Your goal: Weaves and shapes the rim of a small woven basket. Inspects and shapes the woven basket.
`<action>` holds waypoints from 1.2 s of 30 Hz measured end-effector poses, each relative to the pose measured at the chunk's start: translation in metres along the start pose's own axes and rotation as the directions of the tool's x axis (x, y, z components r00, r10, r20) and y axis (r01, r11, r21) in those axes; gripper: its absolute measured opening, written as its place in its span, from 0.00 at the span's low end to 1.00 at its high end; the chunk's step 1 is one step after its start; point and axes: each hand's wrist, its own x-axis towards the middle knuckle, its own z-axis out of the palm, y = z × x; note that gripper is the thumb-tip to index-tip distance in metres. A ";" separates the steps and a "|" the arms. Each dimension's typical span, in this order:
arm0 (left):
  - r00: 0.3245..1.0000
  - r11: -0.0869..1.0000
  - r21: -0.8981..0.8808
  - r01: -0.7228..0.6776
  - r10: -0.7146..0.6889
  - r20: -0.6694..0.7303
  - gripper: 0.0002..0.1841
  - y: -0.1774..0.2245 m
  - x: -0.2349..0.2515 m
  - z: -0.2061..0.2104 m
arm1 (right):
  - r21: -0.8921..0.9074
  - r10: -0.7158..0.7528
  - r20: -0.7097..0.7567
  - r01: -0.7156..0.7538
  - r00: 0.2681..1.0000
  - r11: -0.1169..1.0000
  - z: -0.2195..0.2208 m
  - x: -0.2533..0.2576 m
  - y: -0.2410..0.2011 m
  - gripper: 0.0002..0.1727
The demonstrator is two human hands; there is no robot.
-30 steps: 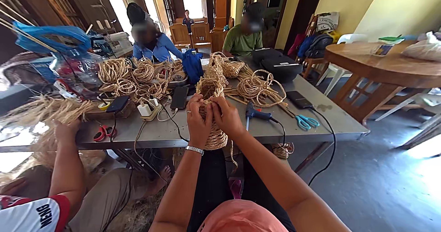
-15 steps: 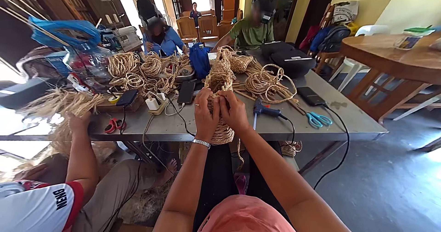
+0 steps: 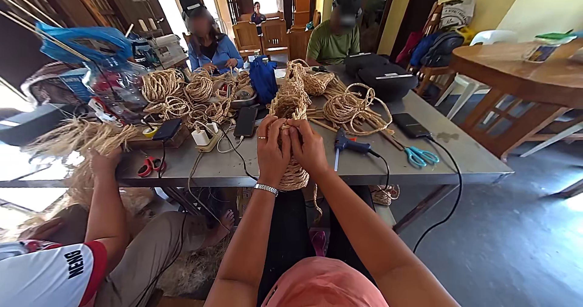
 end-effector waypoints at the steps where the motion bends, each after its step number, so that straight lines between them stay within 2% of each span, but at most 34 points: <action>1: 1.000 1.000 0.002 0.002 -0.002 0.001 0.18 0.000 0.000 0.000 | 0.000 0.002 0.000 -0.002 1.000 1.000 0.000 0.000 0.000 0.14; 36: 1.000 1.000 0.012 0.004 -0.004 0.009 0.18 0.003 0.000 -0.001 | -0.002 -0.002 -0.003 0.002 1.000 1.000 -0.002 0.000 -0.003 0.13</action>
